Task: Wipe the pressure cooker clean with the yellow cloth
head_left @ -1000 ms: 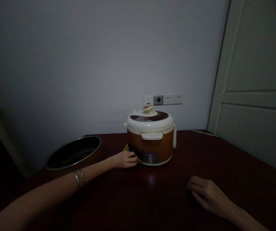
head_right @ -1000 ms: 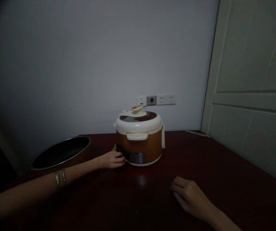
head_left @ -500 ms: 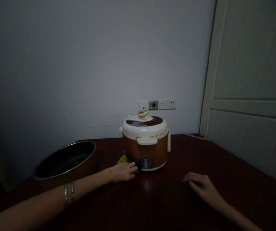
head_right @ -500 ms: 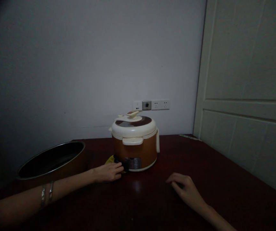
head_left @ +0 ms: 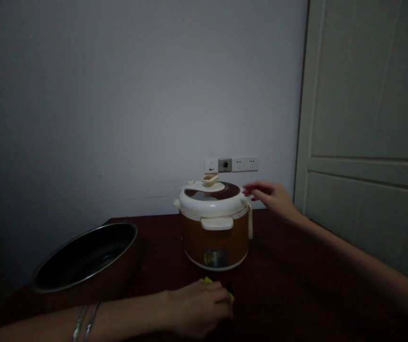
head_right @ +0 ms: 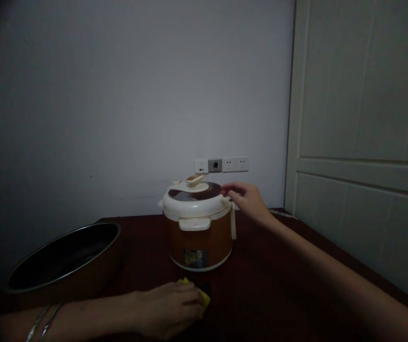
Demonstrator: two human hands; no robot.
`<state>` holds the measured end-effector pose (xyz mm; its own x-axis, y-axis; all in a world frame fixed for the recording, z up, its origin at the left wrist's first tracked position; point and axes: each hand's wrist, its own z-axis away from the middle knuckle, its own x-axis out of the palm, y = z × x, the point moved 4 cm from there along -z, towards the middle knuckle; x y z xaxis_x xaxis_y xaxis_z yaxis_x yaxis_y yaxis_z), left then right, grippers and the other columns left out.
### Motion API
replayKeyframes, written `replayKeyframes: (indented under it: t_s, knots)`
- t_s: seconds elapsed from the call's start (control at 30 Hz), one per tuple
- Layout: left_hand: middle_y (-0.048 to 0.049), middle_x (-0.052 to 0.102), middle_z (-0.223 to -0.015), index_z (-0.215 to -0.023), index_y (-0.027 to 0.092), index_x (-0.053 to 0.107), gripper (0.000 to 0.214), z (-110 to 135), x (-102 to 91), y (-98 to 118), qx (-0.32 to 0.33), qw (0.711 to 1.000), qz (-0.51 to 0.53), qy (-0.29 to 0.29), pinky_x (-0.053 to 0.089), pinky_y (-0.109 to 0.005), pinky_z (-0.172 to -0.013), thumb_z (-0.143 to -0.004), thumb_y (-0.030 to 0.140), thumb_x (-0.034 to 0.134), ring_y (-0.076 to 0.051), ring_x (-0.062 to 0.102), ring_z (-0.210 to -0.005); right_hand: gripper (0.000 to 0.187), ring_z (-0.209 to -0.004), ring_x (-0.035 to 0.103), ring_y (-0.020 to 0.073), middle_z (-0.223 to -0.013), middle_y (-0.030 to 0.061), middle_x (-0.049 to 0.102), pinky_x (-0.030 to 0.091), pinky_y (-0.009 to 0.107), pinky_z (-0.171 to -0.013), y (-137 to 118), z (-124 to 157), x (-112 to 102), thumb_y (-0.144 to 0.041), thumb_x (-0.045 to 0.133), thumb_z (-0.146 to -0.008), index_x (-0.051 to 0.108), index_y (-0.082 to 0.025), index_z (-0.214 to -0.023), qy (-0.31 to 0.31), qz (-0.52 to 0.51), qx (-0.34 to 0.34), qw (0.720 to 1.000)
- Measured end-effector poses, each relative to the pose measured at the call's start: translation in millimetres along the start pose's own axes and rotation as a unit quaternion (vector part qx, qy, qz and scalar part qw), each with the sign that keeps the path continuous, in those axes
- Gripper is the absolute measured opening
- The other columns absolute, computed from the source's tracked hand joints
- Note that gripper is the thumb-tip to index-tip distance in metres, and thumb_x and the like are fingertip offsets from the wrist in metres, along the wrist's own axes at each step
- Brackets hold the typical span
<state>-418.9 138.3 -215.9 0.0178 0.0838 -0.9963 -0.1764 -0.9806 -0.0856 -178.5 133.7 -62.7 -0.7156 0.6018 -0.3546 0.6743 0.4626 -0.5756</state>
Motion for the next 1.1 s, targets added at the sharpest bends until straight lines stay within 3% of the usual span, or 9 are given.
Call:
replayKeyframes:
  t_s: [0.07, 0.2, 0.3, 0.43, 0.53, 0.7, 0.87, 0.97, 1.1]
  knots:
    - [-0.0072, 0.06, -0.117, -0.117, 0.019, 0.05, 0.033, -2.7, -25.1, 7.9, -0.013, 0.998, 0.025, 0.047, 0.049, -0.028, -0.082, -0.084, 0.017, 0.05, -0.018, 0.057, -0.1, 0.029, -0.086, 0.066, 0.021, -0.092, 0.0093, 0.072, 0.052, 0.039, -0.08, -7.8, -24.4, 12.0, -0.027, 0.051, -0.077, 0.069, -0.012, -0.096, -0.029, 0.04, -0.033, 0.998]
    - [-0.0103, 0.064, -0.109, -0.115, 0.015, 0.051, 0.036, -10.8, -96.9, 3.9, -0.005, 0.978, 0.043, 0.206, 0.05, -0.03, -0.084, -0.08, 0.006, 0.044, -0.017, 0.058, -0.099, 0.035, -0.098, 0.062, 0.0225, -0.111, 0.0127, 0.067, 0.048, 0.039, -0.088, -10.3, -65.6, 45.3, -0.027, 0.053, -0.081, 0.064, -0.01, -0.109, -0.087, 0.117, -0.051, 0.988]
    - [-0.011, 0.066, -0.1, -0.108, 0.015, 0.056, 0.03, -9.7, -150.0, -21.2, -0.027, 0.926, 0.033, 0.374, 0.051, -0.035, -0.081, -0.082, 0.007, 0.041, -0.019, 0.06, -0.096, 0.043, -0.108, 0.057, 0.0249, -0.121, 0.0152, 0.061, 0.043, 0.039, -0.094, -4.2, -89.4, 73.0, -0.034, 0.056, -0.083, 0.059, -0.009, -0.118, -0.132, 0.168, -0.049, 0.976]
    - [-0.0083, 0.066, -0.094, -0.098, 0.014, 0.06, 0.024, -0.4, -188.6, -62.8, -0.08, 0.884, -0.017, 0.461, 0.051, -0.032, -0.076, -0.082, 0.008, 0.044, -0.017, 0.061, -0.087, 0.055, -0.114, 0.052, 0.026, -0.124, 0.0191, 0.056, 0.038, 0.038, -0.097, 5.3, -105.3, 103.6, -0.043, 0.058, -0.083, 0.053, -0.005, -0.122, -0.193, 0.221, -0.097, 0.951]
    - [-0.0053, 0.066, -0.087, -0.092, 0.015, 0.062, 0.022, 10.7, -197.3, -94.8, -0.13, 0.87, -0.032, 0.475, 0.05, -0.029, -0.071, -0.08, 0.008, 0.045, -0.014, 0.06, -0.079, 0.054, -0.111, 0.052, 0.0253, -0.121, 0.0175, 0.057, 0.038, 0.036, -0.094, 10.7, -107.2, 115.6, -0.048, 0.056, -0.084, 0.055, -0.008, -0.12, -0.226, 0.245, -0.139, 0.932]
    - [-0.004, 0.065, -0.08, -0.082, 0.016, 0.063, 0.023, 28.5, -191.6, -152.4, -0.205, 0.854, -0.049, 0.475, 0.048, -0.026, -0.065, -0.074, 0.006, 0.044, -0.013, 0.058, -0.073, 0.049, -0.103, 0.057, 0.0241, -0.113, 0.0136, 0.063, 0.041, 0.032, -0.085, 9.4, -109.3, 116.1, -0.052, 0.05, -0.087, 0.059, -0.013, -0.116, -0.244, 0.291, -0.157, 0.911]
    - [-0.0056, 0.068, -0.082, -0.076, 0.016, 0.066, 0.022, 41.0, -186.7, -205.6, -0.322, 0.798, -0.012, 0.509, 0.048, -0.026, -0.063, -0.072, 0.012, 0.045, -0.016, 0.061, -0.076, 0.052, -0.089, 0.063, 0.0249, -0.099, 0.0147, 0.068, 0.043, 0.031, -0.073, 1.7, -113.4, 118.8, -0.056, 0.044, -0.087, 0.063, -0.011, -0.104, -0.24, 0.344, -0.14, 0.897]
    - [-0.0063, 0.07, -0.083, -0.074, 0.016, 0.069, 0.022, 40.7, -190.4, -219.5, -0.372, 0.755, 0.034, 0.538, 0.049, -0.029, -0.067, -0.069, 0.016, 0.047, -0.017, 0.062, -0.078, 0.054, -0.089, 0.064, 0.0263, -0.099, 0.0165, 0.069, 0.043, 0.032, -0.072, 0.0, -114.1, 122.9, -0.058, 0.041, -0.088, 0.063, -0.01, -0.101, -0.233, 0.363, -0.126, 0.893]
    - [-0.0049, 0.069, -0.075, -0.075, 0.016, 0.071, 0.022, 30.9, -202.3, -214.6, -0.38, 0.731, 0.146, 0.548, 0.051, -0.03, -0.067, -0.066, 0.02, 0.051, -0.018, 0.061, -0.074, 0.053, -0.09, 0.064, 0.0274, -0.099, 0.0171, 0.068, 0.044, 0.034, -0.073, -0.8, -112.9, 124.8, -0.055, 0.038, -0.091, 0.062, -0.01, -0.103, -0.235, 0.368, -0.128, 0.89]
